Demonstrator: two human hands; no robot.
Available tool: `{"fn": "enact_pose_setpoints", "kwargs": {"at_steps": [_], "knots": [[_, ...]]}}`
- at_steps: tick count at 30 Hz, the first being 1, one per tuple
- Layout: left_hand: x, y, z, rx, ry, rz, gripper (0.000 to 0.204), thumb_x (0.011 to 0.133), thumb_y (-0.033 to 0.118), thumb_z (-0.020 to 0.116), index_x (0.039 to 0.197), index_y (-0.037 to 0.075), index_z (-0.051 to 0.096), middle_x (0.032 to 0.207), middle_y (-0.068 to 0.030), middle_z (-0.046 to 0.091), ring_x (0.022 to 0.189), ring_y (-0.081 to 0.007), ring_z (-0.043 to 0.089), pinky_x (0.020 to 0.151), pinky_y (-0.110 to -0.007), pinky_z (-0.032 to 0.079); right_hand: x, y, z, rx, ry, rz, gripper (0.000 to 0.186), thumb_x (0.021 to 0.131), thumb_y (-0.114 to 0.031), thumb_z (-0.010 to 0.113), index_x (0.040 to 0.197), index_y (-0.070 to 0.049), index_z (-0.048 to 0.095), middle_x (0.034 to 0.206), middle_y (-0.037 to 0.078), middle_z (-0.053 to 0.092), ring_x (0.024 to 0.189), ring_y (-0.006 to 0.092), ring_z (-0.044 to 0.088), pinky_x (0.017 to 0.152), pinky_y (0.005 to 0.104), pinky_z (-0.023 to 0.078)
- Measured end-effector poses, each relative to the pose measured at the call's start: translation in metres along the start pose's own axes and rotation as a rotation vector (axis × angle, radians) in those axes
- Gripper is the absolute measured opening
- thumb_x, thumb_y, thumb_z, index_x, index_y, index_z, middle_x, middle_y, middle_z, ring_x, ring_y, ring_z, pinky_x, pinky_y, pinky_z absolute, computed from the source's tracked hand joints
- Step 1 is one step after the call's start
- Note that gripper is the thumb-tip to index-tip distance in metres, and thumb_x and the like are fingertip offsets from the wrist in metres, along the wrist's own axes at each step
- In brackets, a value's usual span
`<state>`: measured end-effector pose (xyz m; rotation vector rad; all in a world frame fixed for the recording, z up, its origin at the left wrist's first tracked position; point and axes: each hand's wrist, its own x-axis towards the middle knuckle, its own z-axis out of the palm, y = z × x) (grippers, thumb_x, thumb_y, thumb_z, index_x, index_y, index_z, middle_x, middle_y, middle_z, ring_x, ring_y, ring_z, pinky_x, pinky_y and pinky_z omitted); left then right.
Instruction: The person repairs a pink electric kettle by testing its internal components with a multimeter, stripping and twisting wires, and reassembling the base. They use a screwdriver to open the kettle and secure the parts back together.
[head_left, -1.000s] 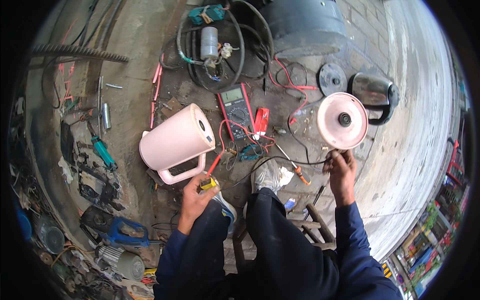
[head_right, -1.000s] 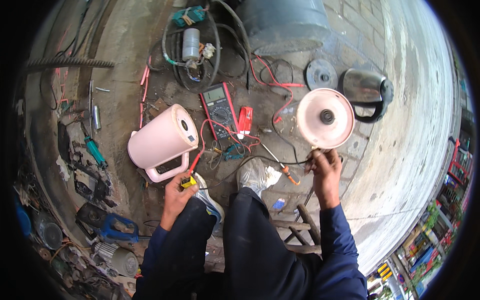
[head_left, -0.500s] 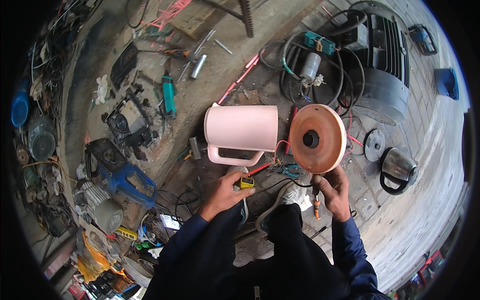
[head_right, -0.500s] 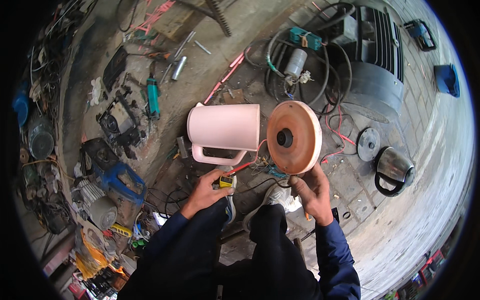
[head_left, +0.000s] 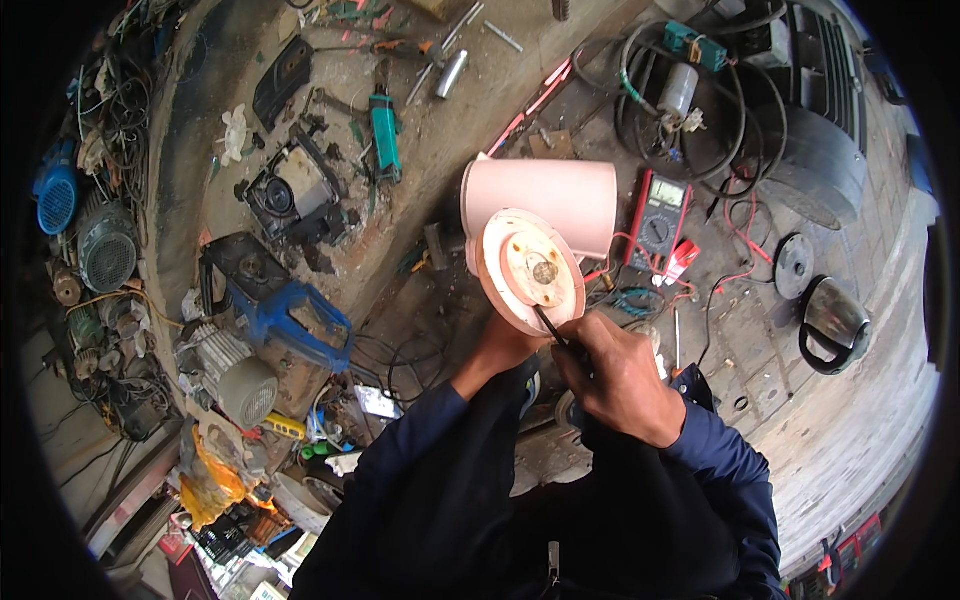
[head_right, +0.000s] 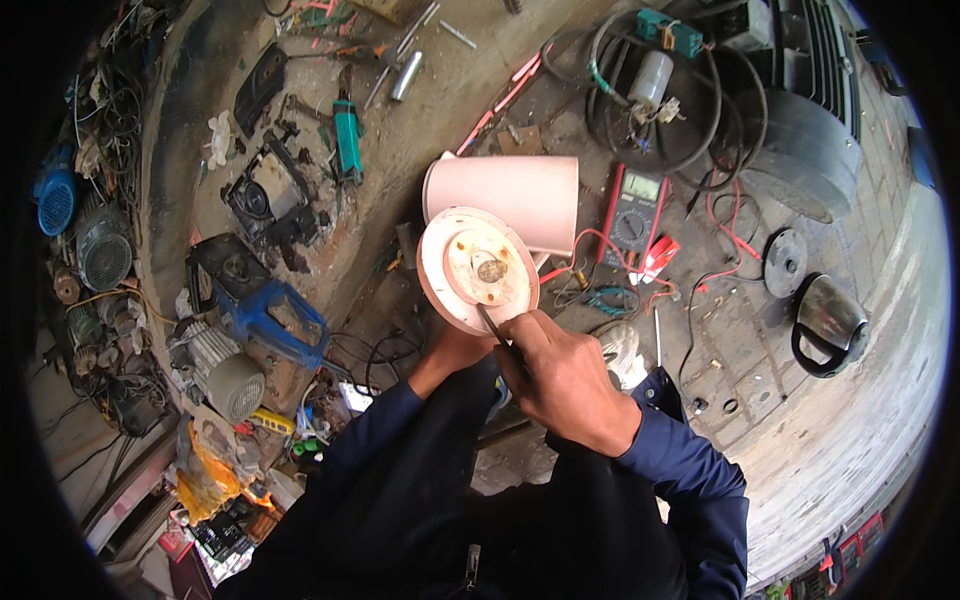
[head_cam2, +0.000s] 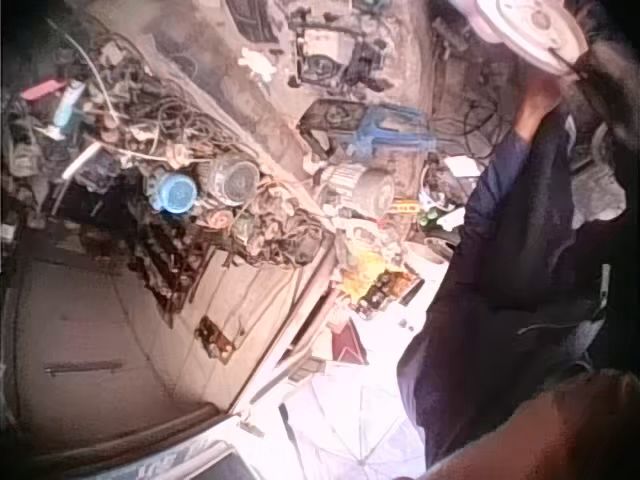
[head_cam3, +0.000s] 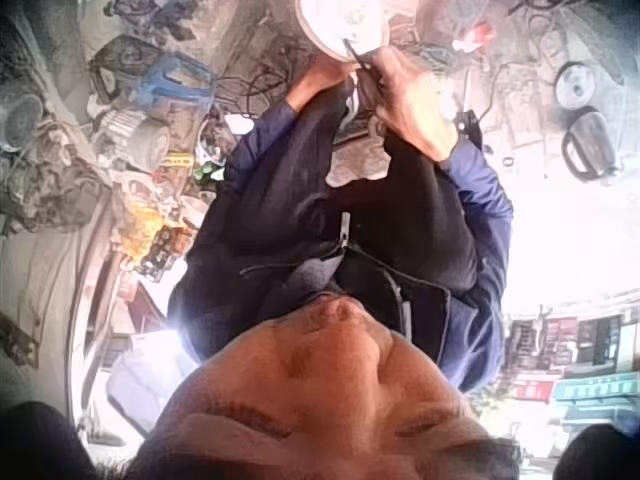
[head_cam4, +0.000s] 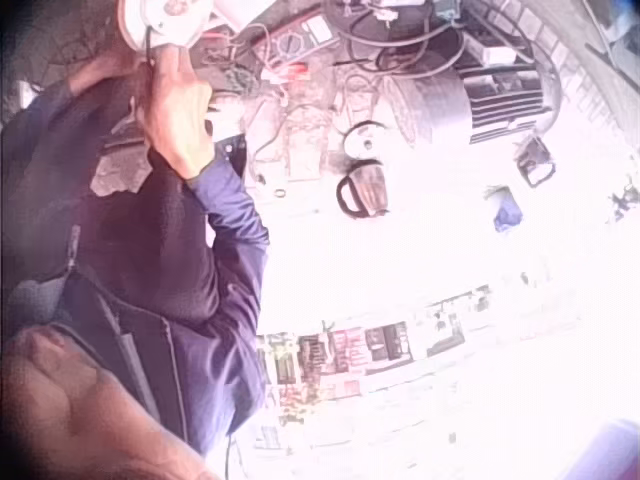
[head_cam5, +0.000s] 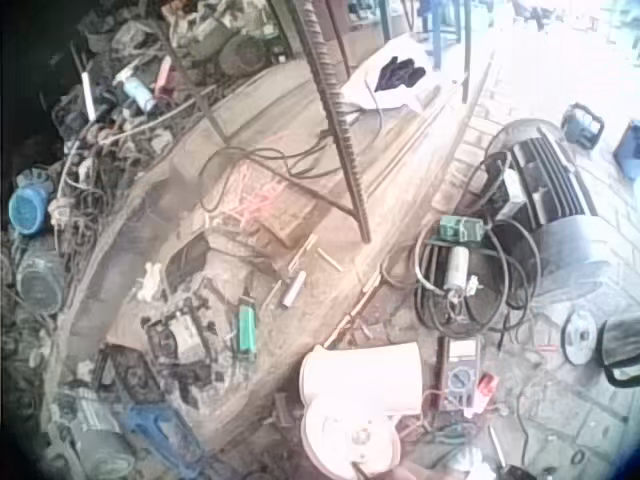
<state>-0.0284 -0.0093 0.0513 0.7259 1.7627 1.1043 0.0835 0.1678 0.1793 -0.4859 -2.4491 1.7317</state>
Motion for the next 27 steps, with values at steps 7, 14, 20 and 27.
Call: {"fn": "enact_pose_setpoints", "kwargs": {"at_steps": [7, 14, 20, 27], "knots": [[-0.007, -0.022, 0.002, 0.163, -0.008, 0.088, 0.052, 0.096, 0.014, 0.069, 0.145, 0.007, 0.053, 0.15, -0.0108, 0.055, 0.14, -0.025, 0.049, 0.12, -0.042, 0.035, -0.008, 0.012, 0.014, -0.081, -0.106, -0.022, 0.035, 0.085, -0.002, 0.074, 0.117, -0.003, 0.061, 0.095, 0.017, 0.064, 0.073, 0.0385, 0.068, 0.06, 0.0464, 0.054], [-0.01, -0.061, 0.013, -0.619, -0.003, -0.221, 0.042, 0.092, 0.018, 0.078, 0.129, 0.011, 0.061, 0.121, 0.0006, 0.066, 0.113, -0.0134, 0.059, 0.103, -0.034, 0.048, -0.013, 0.022, 0.022, -0.114, -0.244, -0.101, 0.037, 0.084, -0.003, 0.075, 0.119, -0.001, 0.06, 0.095, 0.016, 0.062, 0.071, 0.0369, 0.067, 0.058, 0.0449, 0.055], [-0.015, -0.061, 0.002, -0.704, -0.067, -0.212, 0.041, 0.093, 0.02, 0.079, 0.129, 0.012, 0.061, 0.119, 0.0015, 0.067, 0.111, -0.0132, 0.06, 0.101, -0.034, 0.049, -0.014, 0.022, 0.027, -0.066, -0.242, -0.136, 0.032, 0.077, 0.003, 0.07, 0.103, 0.0, 0.052, 0.09, 0.017, 0.058, 0.069, 0.0392, 0.066, 0.056, 0.0474, 0.054], [-0.028, -0.067, 0.002, -0.73, 0.051, -0.22, 0.049, 0.099, 0.022, 0.072, 0.143, 0.011, 0.053, 0.136, -0.0044, 0.062, 0.123, -0.0177, 0.059, 0.112, -0.036, 0.046, -0.013, 0.023, 0.032, -0.041, -0.224, -0.082, 0.027, 0.085, -0.001, 0.071, 0.105, -0.002, 0.053, 0.087, 0.017, 0.06, 0.069, 0.0382, 0.066, 0.056, 0.0477, 0.053]]}}
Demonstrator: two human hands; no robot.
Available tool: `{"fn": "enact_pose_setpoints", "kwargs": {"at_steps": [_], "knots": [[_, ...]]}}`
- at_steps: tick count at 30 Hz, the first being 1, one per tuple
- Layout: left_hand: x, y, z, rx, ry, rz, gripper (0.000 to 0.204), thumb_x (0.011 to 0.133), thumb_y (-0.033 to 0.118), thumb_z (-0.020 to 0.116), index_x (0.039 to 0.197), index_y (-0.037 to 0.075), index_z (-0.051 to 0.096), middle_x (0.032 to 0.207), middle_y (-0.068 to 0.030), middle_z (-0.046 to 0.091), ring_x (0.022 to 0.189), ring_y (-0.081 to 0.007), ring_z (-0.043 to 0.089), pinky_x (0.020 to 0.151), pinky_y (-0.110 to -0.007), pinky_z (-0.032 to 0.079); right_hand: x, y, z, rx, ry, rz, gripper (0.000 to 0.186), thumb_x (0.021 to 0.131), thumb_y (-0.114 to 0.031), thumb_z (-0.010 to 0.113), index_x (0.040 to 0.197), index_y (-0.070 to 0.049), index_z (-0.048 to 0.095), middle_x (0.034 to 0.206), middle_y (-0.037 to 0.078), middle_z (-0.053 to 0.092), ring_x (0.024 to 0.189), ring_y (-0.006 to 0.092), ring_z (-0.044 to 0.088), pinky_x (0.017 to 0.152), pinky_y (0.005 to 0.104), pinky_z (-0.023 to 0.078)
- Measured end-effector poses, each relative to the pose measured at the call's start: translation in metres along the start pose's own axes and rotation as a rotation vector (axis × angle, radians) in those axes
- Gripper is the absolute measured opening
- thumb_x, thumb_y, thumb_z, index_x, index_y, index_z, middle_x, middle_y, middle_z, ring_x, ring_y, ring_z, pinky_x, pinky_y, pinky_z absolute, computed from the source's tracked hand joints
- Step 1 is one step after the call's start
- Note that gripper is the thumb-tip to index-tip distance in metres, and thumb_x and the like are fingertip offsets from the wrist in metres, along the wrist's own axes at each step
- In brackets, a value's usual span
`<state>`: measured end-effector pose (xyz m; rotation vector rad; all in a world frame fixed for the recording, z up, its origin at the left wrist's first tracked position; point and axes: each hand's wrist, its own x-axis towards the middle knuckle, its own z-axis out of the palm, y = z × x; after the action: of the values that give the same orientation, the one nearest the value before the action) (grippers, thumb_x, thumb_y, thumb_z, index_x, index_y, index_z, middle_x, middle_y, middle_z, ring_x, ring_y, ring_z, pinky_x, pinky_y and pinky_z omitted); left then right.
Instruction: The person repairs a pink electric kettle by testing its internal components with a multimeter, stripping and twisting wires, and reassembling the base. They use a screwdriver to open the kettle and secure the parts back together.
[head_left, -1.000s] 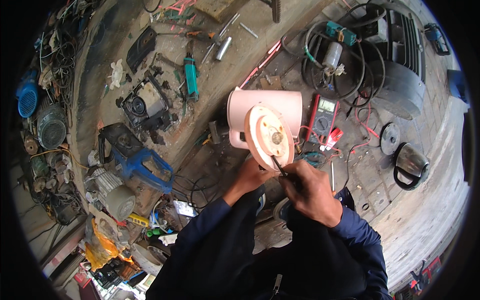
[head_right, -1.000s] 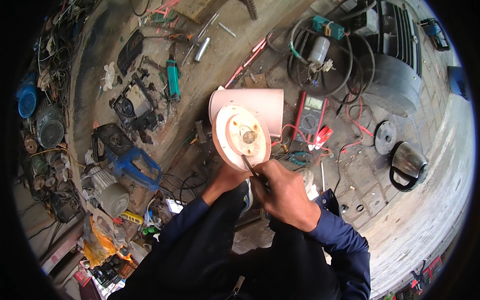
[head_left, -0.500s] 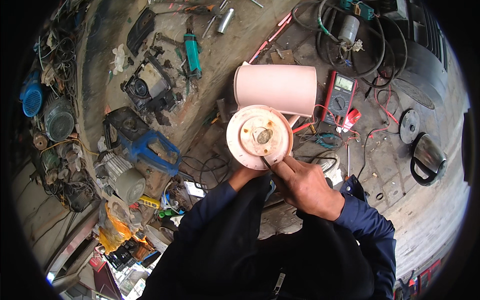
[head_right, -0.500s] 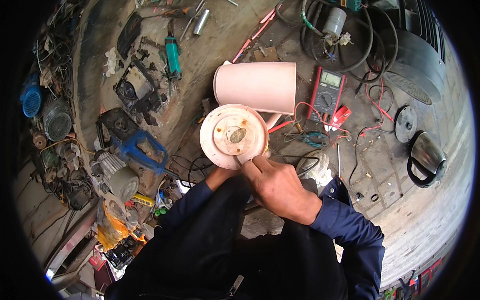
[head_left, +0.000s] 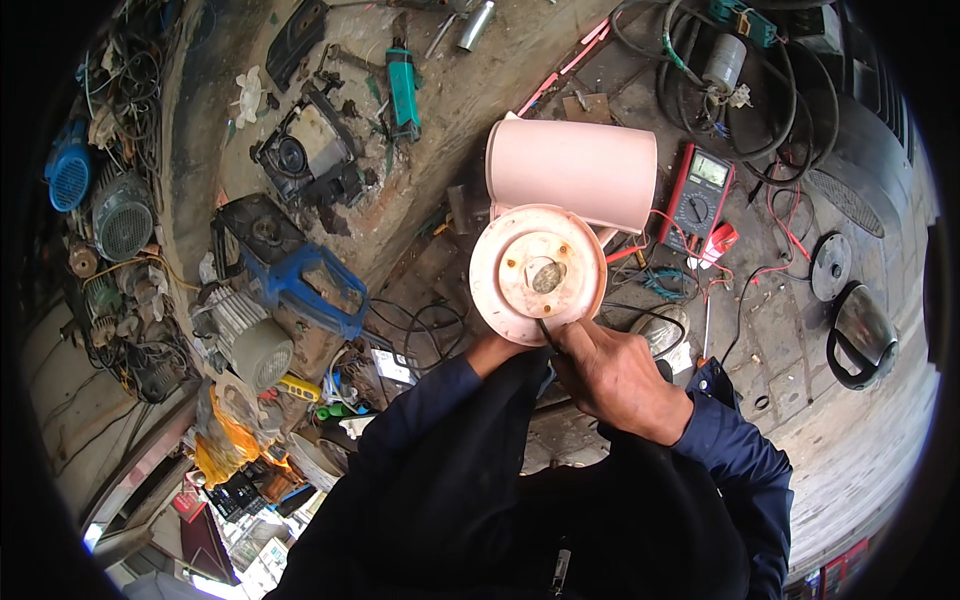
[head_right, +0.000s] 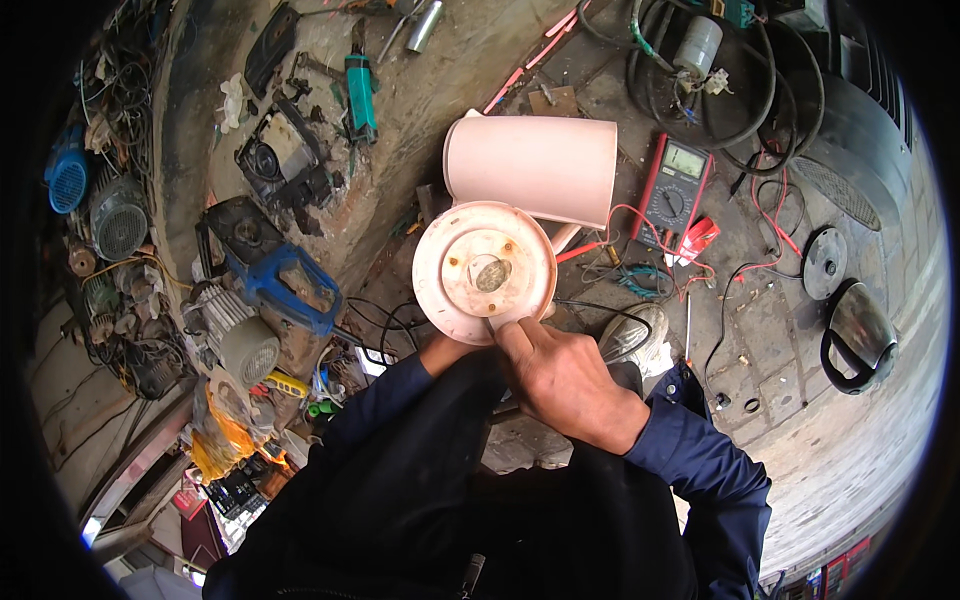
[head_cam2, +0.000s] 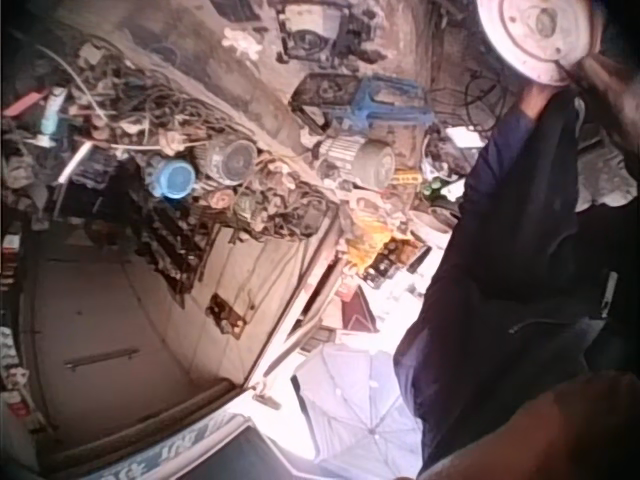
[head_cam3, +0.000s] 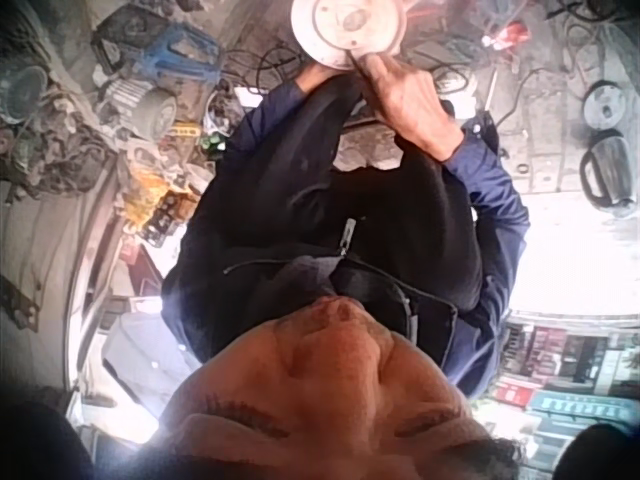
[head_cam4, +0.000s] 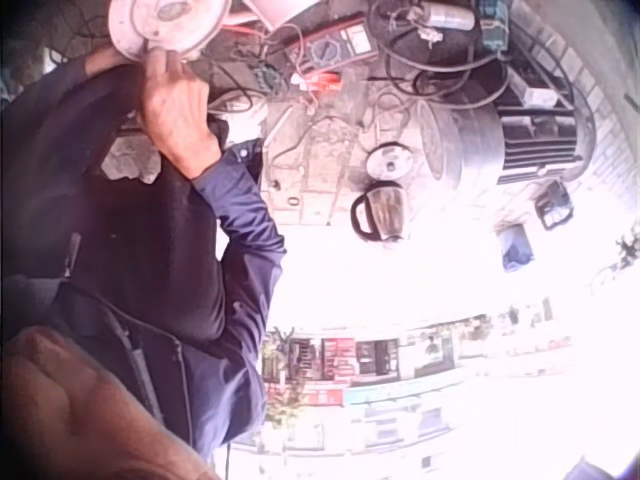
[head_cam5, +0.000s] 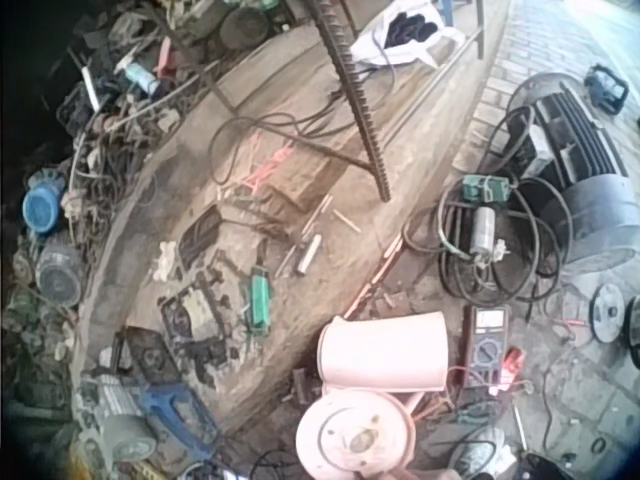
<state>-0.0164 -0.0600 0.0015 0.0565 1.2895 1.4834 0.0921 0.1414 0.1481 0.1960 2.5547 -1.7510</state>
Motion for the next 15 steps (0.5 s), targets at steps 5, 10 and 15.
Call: {"fn": "enact_pose_setpoints", "kwargs": {"at_steps": [5, 10, 15], "knots": [[0.008, 0.016, 0.032, -0.241, 0.049, 0.053, 0.042, 0.102, 0.016, 0.067, 0.14, 0.008, 0.053, 0.135, -0.0059, 0.061, 0.119, -0.0156, 0.06, 0.103, -0.033, 0.053, 0.004, 0.001, -0.001, -0.043, 0.093, 0.069, 0.032, 0.088, -0.01, 0.077, 0.112, -0.003, 0.057, 0.082, 0.015, 0.064, 0.069, 0.0352, 0.068, 0.056, 0.0463, 0.053], [0.004, 0.058, 0.044, 0.571, -0.064, 0.113, 0.048, 0.087, 0.015, 0.085, 0.129, 0.001, 0.065, 0.116, -0.0112, 0.071, 0.109, -0.0207, 0.067, 0.099, -0.037, 0.054, -0.012, 0.012, -0.033, 0.047, 0.275, 0.279, 0.028, 0.081, -0.007, 0.082, 0.1, -0.002, 0.062, 0.074, 0.015, 0.068, 0.059, 0.0282, 0.068, 0.057, 0.0383, 0.054], [0.003, 0.067, 0.033, 0.323, -0.056, -0.198, 0.039, 0.091, 0.009, 0.082, 0.124, -0.001, 0.064, 0.11, -0.0025, 0.069, 0.1, -0.0097, 0.065, 0.09, -0.028, 0.054, -0.068, 0.036, -0.062, 0.362, 0.817, 0.458, 0.017, 0.097, -0.008, 0.07, 0.106, 0.0, 0.058, 0.081, 0.001, 0.059, 0.07, 0.0055, 0.051, 0.061, 0.0241, 0.042]]}}
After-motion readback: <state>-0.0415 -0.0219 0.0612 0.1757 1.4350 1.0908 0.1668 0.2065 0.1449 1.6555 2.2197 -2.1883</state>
